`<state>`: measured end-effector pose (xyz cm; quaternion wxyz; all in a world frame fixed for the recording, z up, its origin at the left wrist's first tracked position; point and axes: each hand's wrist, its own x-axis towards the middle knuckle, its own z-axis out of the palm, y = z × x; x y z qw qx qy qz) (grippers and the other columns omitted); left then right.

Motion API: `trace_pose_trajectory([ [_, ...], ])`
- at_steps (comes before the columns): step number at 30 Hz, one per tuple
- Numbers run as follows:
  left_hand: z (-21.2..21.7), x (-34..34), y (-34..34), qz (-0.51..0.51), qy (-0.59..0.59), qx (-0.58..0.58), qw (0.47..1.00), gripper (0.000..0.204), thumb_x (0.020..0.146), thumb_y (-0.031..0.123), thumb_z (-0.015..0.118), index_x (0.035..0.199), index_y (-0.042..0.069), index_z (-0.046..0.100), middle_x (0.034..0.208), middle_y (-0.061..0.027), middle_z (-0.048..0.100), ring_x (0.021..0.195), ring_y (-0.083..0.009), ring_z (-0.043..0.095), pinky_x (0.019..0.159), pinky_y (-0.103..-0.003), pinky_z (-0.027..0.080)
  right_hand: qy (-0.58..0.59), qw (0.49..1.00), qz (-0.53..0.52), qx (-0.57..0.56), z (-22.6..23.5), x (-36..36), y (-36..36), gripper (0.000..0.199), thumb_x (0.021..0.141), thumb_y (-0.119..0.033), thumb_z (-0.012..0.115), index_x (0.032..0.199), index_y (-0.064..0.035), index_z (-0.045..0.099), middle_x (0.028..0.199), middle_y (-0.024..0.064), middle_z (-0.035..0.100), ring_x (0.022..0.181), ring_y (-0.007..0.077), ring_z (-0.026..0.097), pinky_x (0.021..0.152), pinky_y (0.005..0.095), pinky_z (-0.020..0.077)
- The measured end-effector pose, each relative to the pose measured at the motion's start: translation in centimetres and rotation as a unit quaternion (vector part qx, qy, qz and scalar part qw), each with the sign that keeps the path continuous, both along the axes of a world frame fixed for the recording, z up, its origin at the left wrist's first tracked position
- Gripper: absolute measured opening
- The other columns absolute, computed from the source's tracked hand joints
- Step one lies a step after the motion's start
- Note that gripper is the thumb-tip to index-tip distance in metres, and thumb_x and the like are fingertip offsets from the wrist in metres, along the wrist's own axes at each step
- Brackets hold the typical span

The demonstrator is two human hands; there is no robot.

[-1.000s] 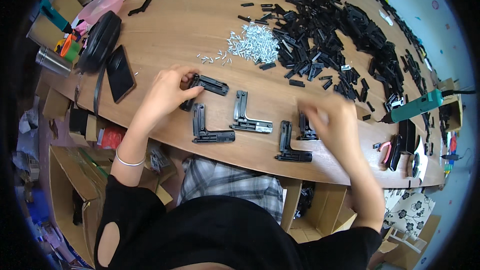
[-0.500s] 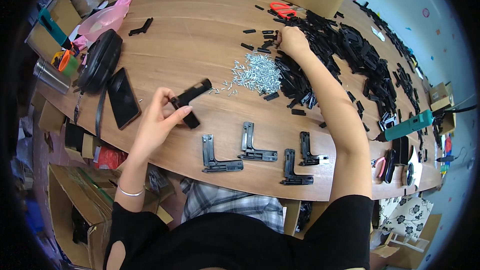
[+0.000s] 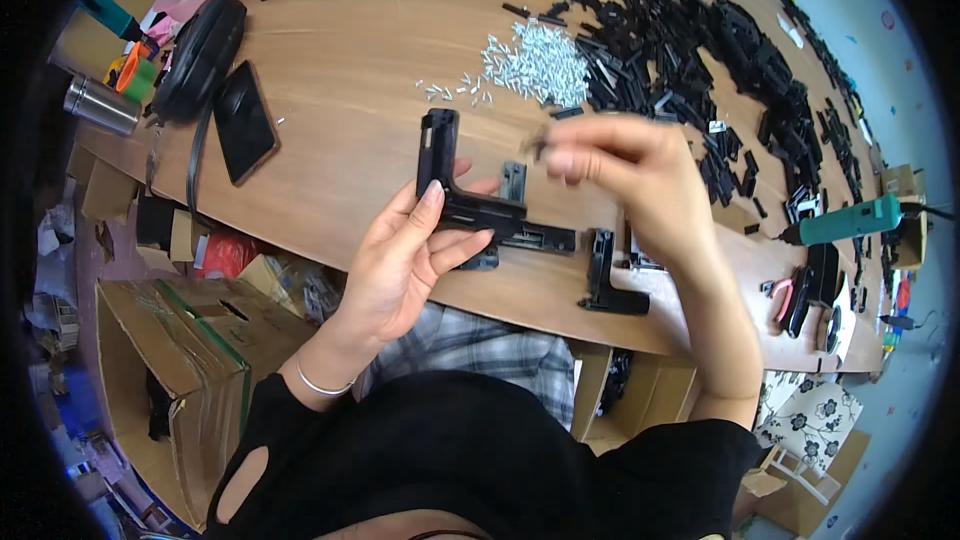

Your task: The person assembles small black plastic components on a wooden table. They pick up parts, insert screws, and use a green electric screwdriver to fasten them together. The person works on multiple units, placing finished assemblies on the table.

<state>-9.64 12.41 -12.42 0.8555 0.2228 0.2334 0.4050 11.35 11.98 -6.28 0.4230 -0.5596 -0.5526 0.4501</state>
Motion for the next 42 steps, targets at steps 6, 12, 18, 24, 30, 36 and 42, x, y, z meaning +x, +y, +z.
trace_pose_trajectory([
  [6,1.0,1.9,-2.7,-0.057,-0.007,0.059,0.997,0.044,0.099,0.025,0.022,0.134,-0.001,0.026,0.130,-0.0199,0.041,0.112,-0.0234,0.051,0.096,-0.036,0.043,-0.245,0.941,-0.031,0.232,-1.7,-2.8,-6.8,0.022,0.061,-0.007,0.075,0.082,-0.0096,0.072,0.084,0.0043,0.063,0.079,0.0156,0.055,0.068,0.0258,0.0426],
  [12,1.2,2.8,-5.0,-0.096,-0.018,0.085,0.992,0.043,0.099,0.025,0.026,0.134,0.001,0.027,0.129,-0.0121,0.044,0.111,-0.0164,0.051,0.091,-0.029,0.045,-0.296,0.894,-0.084,0.325,-2.5,-3.0,-8.7,0.025,0.054,-0.008,0.076,0.078,-0.0112,0.071,0.087,0.0035,0.060,0.082,0.0217,0.053,0.071,0.0313,0.0421],
  [18,1.5,2.8,-6.6,-0.113,0.036,0.291,0.949,0.054,0.096,0.022,0.032,0.138,-0.003,0.008,0.141,-0.0195,0.021,0.126,-0.0276,0.035,0.102,-0.039,0.033,-0.216,0.925,-0.102,0.296,-2.7,-2.8,-10.6,0.023,0.058,-0.001,0.075,0.079,-0.0069,0.068,0.087,0.0067,0.056,0.080,0.0215,0.054,0.073,0.0309,0.0443],
  [24,2.2,2.4,-7.0,-0.119,0.157,0.394,0.897,0.046,0.095,0.011,0.028,0.137,-0.006,0.016,0.129,-0.0205,0.041,0.110,-0.0227,0.051,0.090,-0.030,0.044,0.191,0.961,-0.097,0.177,-3.6,-3.3,-11.7,0.055,0.064,0.011,0.071,0.102,-0.0077,0.037,0.103,0.0074,0.042,0.093,0.0159,0.049,0.084,0.0292,0.0425],
  [30,2.4,2.4,-7.6,-0.124,0.158,0.344,0.917,0.045,0.091,0.006,0.040,0.133,-0.007,0.028,0.121,-0.0165,0.049,0.094,-0.0156,0.059,0.078,-0.027,0.050,0.322,0.939,-0.102,0.063,-3.7,-2.9,-13.2,0.072,0.065,0.004,0.075,0.121,-0.0081,0.033,0.114,0.0067,0.040,0.103,0.0158,0.043,0.082,0.0282,0.0416],
  [36,2.4,1.6,-6.4,-0.259,0.208,0.324,0.886,0.057,0.086,-0.003,0.045,0.139,0.000,0.023,0.134,-0.0119,0.040,0.103,-0.0071,0.049,0.075,-0.017,0.042,-0.388,0.843,-0.061,0.368,-2.5,-1.7,-13.9,0.032,0.065,-0.041,0.069,0.090,-0.0203,0.069,0.118,0.0082,0.051,0.105,0.0248,0.043,0.084,0.0376,0.0284],
  [42,3.9,2.3,-5.8,-0.377,0.111,0.185,0.901,0.062,0.087,-0.006,0.042,0.141,0.003,0.014,0.136,-0.0124,0.034,0.104,-0.0113,0.050,0.084,-0.025,0.047,-0.385,0.857,-0.011,0.343,-2.9,-0.7,-14.6,0.040,0.069,-0.055,0.062,0.091,-0.0231,0.071,0.112,0.0034,0.055,0.097,0.0248,0.043,0.078,0.0357,0.0295],
])
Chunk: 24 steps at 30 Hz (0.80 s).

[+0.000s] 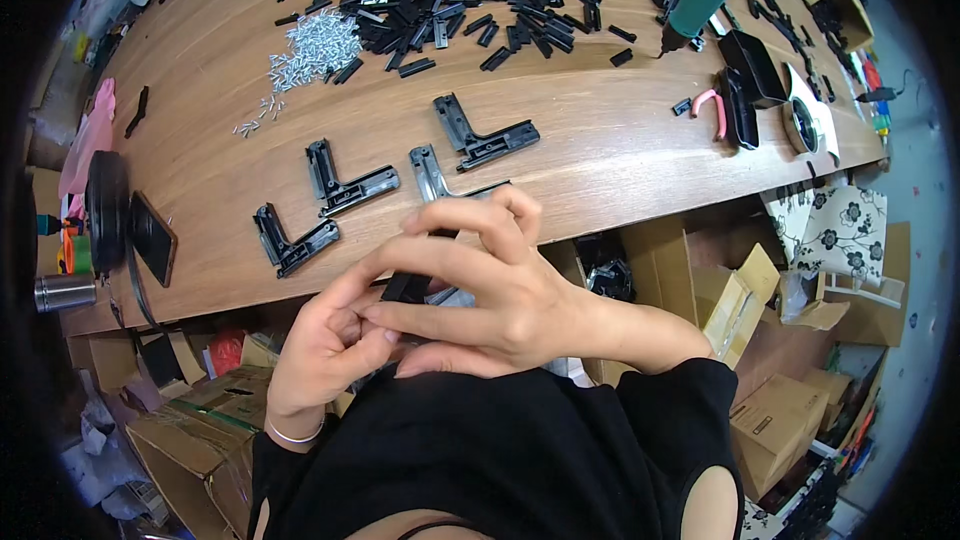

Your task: The person assembles small black plastic components on a wooden table. They pick up parts, insert screws, and use a green electric screwdriver to fasten them together. The person works on multiple units, placing finished assemblies on the table.

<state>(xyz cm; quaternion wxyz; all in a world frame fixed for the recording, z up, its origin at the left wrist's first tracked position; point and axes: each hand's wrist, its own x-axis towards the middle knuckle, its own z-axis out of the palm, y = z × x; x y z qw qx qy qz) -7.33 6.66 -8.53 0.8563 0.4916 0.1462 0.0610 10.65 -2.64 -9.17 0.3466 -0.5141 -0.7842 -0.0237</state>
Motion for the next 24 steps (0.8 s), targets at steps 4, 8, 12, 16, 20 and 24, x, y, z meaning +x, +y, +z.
trace_pose_trajectory([
  [4,-0.3,0.5,-0.3,0.000,-0.021,-0.020,1.000,0.056,0.088,-0.006,0.040,0.139,0.002,0.018,0.135,-0.0134,0.034,0.105,-0.0135,0.051,0.086,-0.029,0.049,0.023,0.998,0.021,0.053,-0.7,0.5,-0.3,0.038,0.074,-0.053,0.059,0.091,-0.0205,0.072,0.111,0.0086,0.054,0.098,0.0244,0.044,0.082,0.0377,0.0317],
  [8,0.2,0.5,-0.3,0.084,-0.005,0.058,0.995,0.047,0.089,-0.005,0.037,0.134,-0.006,0.026,0.128,-0.0161,0.042,0.100,-0.0185,0.056,0.082,-0.032,0.053,0.397,0.918,0.013,0.001,-1.4,-0.4,-0.4,0.027,0.084,-0.028,0.056,0.102,-0.0074,0.061,0.113,0.0138,0.050,0.106,0.0228,0.046,0.087,0.0345,0.0371],
  [12,-0.1,0.8,-0.9,0.130,-0.048,0.227,0.964,0.043,0.087,-0.002,0.039,0.129,-0.010,0.032,0.130,-0.0228,0.039,0.106,-0.0269,0.054,0.077,-0.033,0.056,0.739,0.634,0.050,-0.221,-1.4,-0.8,0.1,0.023,0.091,-0.011,0.050,0.112,-0.0020,0.048,0.109,0.0045,0.052,0.104,0.0092,0.047,0.087,0.0244,0.0388],
  [16,-0.1,1.6,-0.9,0.089,-0.105,0.271,0.953,0.041,0.084,-0.005,0.042,0.125,-0.011,0.039,0.136,-0.0261,0.032,0.112,-0.0319,0.051,0.083,-0.034,0.052,0.767,0.455,0.110,-0.438,-1.9,0.4,-0.6,0.014,0.088,-0.013,0.057,0.095,-0.0020,0.061,0.087,0.0012,0.062,0.078,0.0050,0.057,0.072,0.0191,0.0454],
  [20,-0.5,2.6,-1.7,0.052,-0.091,0.412,0.905,0.045,0.077,-0.004,0.051,0.122,-0.006,0.047,0.134,-0.0281,0.036,0.119,-0.0361,0.044,0.095,-0.035,0.040,0.772,0.454,0.126,-0.426,-2.0,1.0,-1.3,0.012,0.085,-0.005,0.057,0.094,0.0009,0.061,0.089,0.0040,0.062,0.082,0.0067,0.058,0.074,0.0202,0.0456],
  [24,-1.3,3.3,-0.9,0.043,-0.094,0.425,0.899,0.036,0.083,0.002,0.056,0.118,-0.006,0.051,0.132,-0.0295,0.036,0.119,-0.0350,0.045,0.087,-0.034,0.048,0.681,0.619,0.071,-0.386,-1.9,1.4,-1.6,0.015,0.085,-0.004,0.057,0.098,0.0015,0.062,0.094,0.0056,0.062,0.088,0.0089,0.057,0.080,0.0229,0.0446],
])
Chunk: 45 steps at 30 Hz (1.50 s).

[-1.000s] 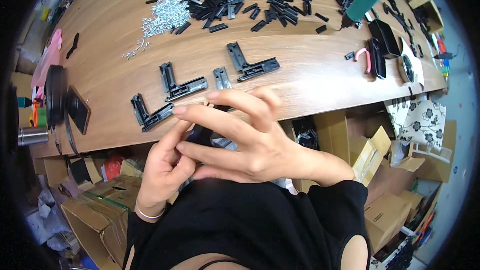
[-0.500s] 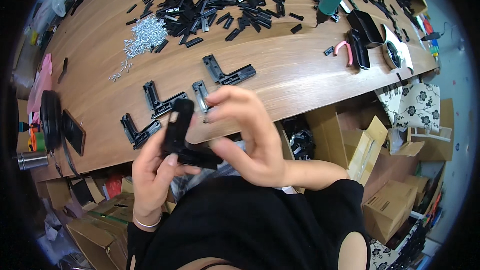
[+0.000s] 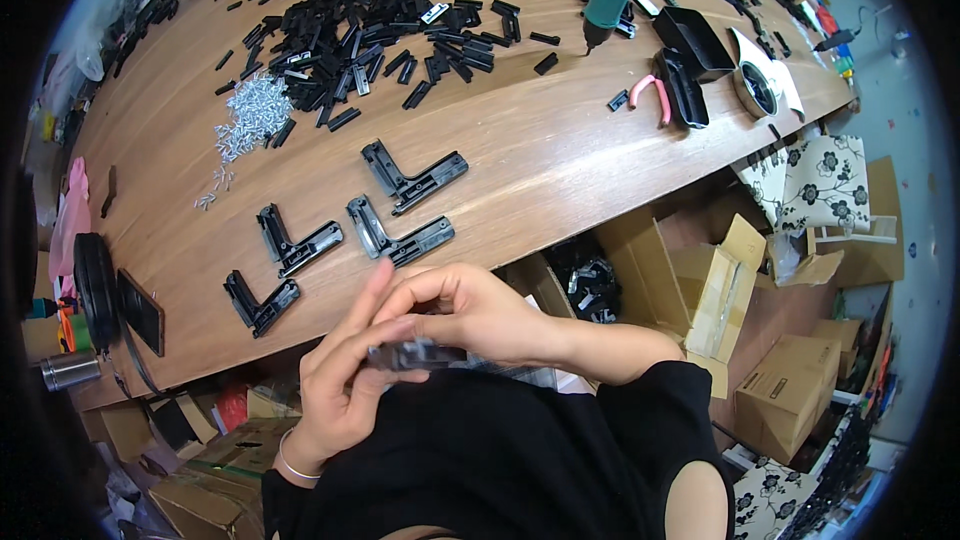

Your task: The person assembles small black plastic components on a wooden table. They pick up parts, insert screws, and use a green electric screwdriver to fasten them together. The person works on multiple units, placing finished assemblies on the table.

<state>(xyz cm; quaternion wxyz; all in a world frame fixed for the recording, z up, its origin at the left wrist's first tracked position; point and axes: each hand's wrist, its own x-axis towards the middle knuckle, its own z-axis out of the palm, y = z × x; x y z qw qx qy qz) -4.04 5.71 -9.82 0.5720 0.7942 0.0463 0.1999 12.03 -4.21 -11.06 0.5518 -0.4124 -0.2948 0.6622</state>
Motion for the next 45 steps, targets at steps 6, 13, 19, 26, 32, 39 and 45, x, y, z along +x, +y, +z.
trace_pose_trajectory([
  [6,-2.5,-3.2,3.6,0.422,-0.007,-0.081,0.903,0.040,0.094,0.015,0.043,0.129,-0.002,0.035,0.107,-0.0184,0.056,0.082,-0.0185,0.062,0.061,-0.026,0.055,-0.580,0.774,-0.252,0.026,-0.2,8.1,1.2,0.022,0.076,0.001,0.061,0.098,-0.0012,0.065,0.091,0.0093,0.066,0.076,0.0151,0.061,0.072,0.0285,0.0471],
  [13,-5.2,-8.0,13.2,0.523,0.070,-0.011,0.849,0.038,0.094,0.020,0.046,0.128,0.005,0.039,0.076,-0.0034,0.054,0.051,-0.0059,0.046,0.046,-0.019,0.033,-0.875,0.442,-0.157,0.121,-1.8,18.3,2.8,0.036,0.072,0.002,0.056,0.107,-0.0074,0.060,0.092,0.0092,0.062,0.091,0.0248,0.056,0.078,0.0351,0.0477],
  [19,-4.7,-7.3,13.4,0.535,0.298,0.249,0.750,0.036,0.092,0.029,0.045,0.124,0.012,0.047,0.051,-0.0120,0.049,0.046,-0.0192,0.049,0.047,-0.035,0.038,-0.870,0.469,-0.099,0.115,-0.6,17.4,3.7,0.036,0.074,0.001,0.057,0.109,-0.0082,0.059,0.093,0.0101,0.059,0.093,0.0274,0.055,0.079,0.0340,0.0469],
  [26,-2.7,-5.2,12.5,0.504,0.413,0.360,0.668,0.045,0.090,0.041,0.046,0.123,0.011,0.048,0.057,-0.0170,0.056,0.056,-0.0359,0.058,0.053,-0.044,0.044,-0.763,0.624,-0.132,0.108,0.5,17.2,6.6,0.023,0.074,-0.002,0.058,0.095,-0.0049,0.065,0.090,0.0115,0.064,0.080,0.0256,0.062,0.075,0.0313,0.0491],
  [32,-1.0,-4.3,8.4,0.478,0.230,0.375,0.760,0.040,0.080,0.028,0.063,0.112,0.005,0.056,0.075,-0.0098,0.056,0.075,-0.0248,0.054,0.070,-0.035,0.043,-0.759,0.621,-0.182,0.070,-0.6,15.5,11.3,0.021,0.075,-0.017,0.064,0.092,-0.0059,0.067,0.079,0.0113,0.066,0.066,0.0232,0.064,0.064,0.0321,0.0496],
  [39,-2.5,-0.1,2.5,0.292,0.093,0.357,0.882,0.055,0.062,0.034,0.076,0.108,0.008,0.059,0.103,-0.0068,0.055,0.103,-0.0310,0.041,0.085,-0.040,0.035,-0.756,0.629,-0.176,0.049,-1.3,15.0,12.4,0.016,0.073,-0.010,0.063,0.088,-0.0069,0.069,0.076,0.0129,0.066,0.069,0.0246,0.063,0.066,0.0330,0.0493],
  [45,-3.5,2.3,2.6,0.268,0.116,0.364,0.884,0.068,0.056,0.043,0.076,0.112,0.010,0.058,0.117,-0.0050,0.053,0.116,-0.0340,0.035,0.092,-0.046,0.028,-0.744,0.638,-0.196,0.021,-1.1,15.5,11.5,0.017,0.078,-0.014,0.064,0.092,-0.0048,0.068,0.072,0.0070,0.065,0.059,0.0119,0.058,0.054,0.0251,0.0450],
])
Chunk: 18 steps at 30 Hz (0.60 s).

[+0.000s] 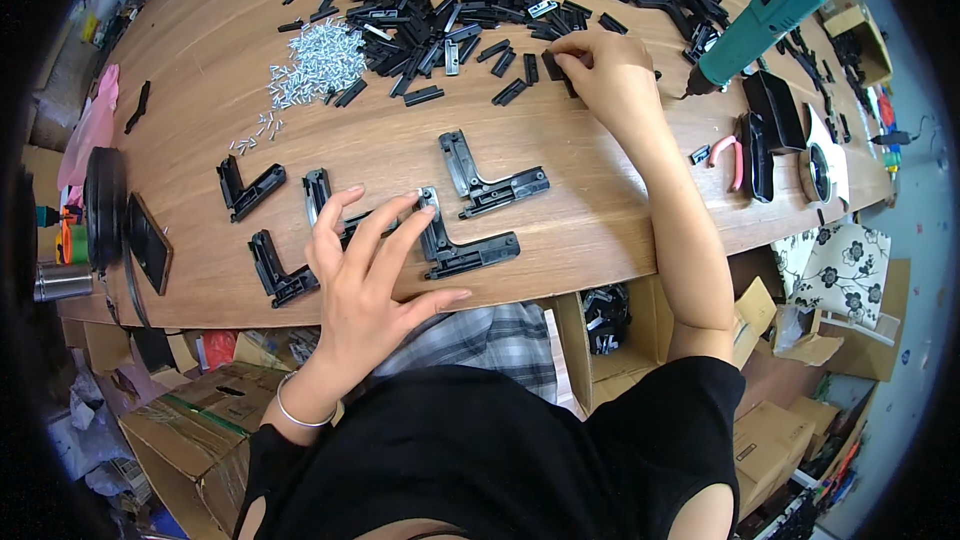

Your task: The person assembles small black plastic components on a wooden table. They pick up parts, insert screws, and use a green electric screwdriver to fasten them together. The person works on multiple units, placing finished assemblies on the table.

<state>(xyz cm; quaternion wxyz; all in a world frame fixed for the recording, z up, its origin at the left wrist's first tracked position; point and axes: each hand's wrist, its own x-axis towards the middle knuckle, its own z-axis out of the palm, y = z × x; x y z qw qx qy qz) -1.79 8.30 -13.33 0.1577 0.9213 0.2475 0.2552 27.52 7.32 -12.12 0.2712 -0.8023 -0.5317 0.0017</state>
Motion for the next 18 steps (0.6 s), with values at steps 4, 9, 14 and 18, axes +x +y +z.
trace_pose_trajectory([
  [4,-0.7,0.4,0.2,0.011,0.013,0.019,1.000,0.065,0.057,0.043,0.076,0.110,0.010,0.059,0.119,-0.0045,0.052,0.117,-0.0336,0.036,0.093,-0.045,0.027,0.003,0.998,0.013,0.062,-0.2,-1.5,0.4,0.017,0.076,-0.016,0.064,0.088,-0.0042,0.068,0.074,0.0096,0.066,0.064,0.0187,0.062,0.060,0.0286,0.0474],
  [9,-1.2,0.4,0.3,0.019,0.017,0.021,0.999,0.060,0.059,0.041,0.076,0.108,0.009,0.060,0.121,-0.0047,0.052,0.118,-0.0339,0.036,0.093,-0.044,0.027,-0.044,0.997,0.030,0.047,-1.1,-1.8,0.8,0.022,0.072,-0.014,0.067,0.091,-0.0026,0.066,0.077,0.0110,0.066,0.068,0.0229,0.063,0.066,0.0315,0.0500],
  [14,-1.4,0.4,0.3,0.026,0.009,0.011,1.000,0.058,0.060,0.037,0.077,0.108,0.009,0.060,0.123,-0.0051,0.051,0.120,-0.0349,0.035,0.093,-0.044,0.028,-0.037,0.999,0.022,0.008,-0.8,-1.7,0.3,0.027,0.070,-0.010,0.066,0.096,-0.0025,0.065,0.080,0.0103,0.064,0.068,0.0224,0.062,0.066,0.0327,0.0500],
  [18,-1.4,0.4,0.5,0.029,0.004,0.002,1.000,0.058,0.060,0.036,0.077,0.108,0.009,0.059,0.126,-0.0055,0.049,0.124,-0.0373,0.031,0.096,-0.047,0.026,0.022,0.999,0.036,-0.004,0.3,-2.0,-0.1,0.032,0.069,-0.008,0.066,0.100,-0.0031,0.064,0.078,0.0086,0.061,0.065,0.0168,0.059,0.065,0.0281,0.0490],
])
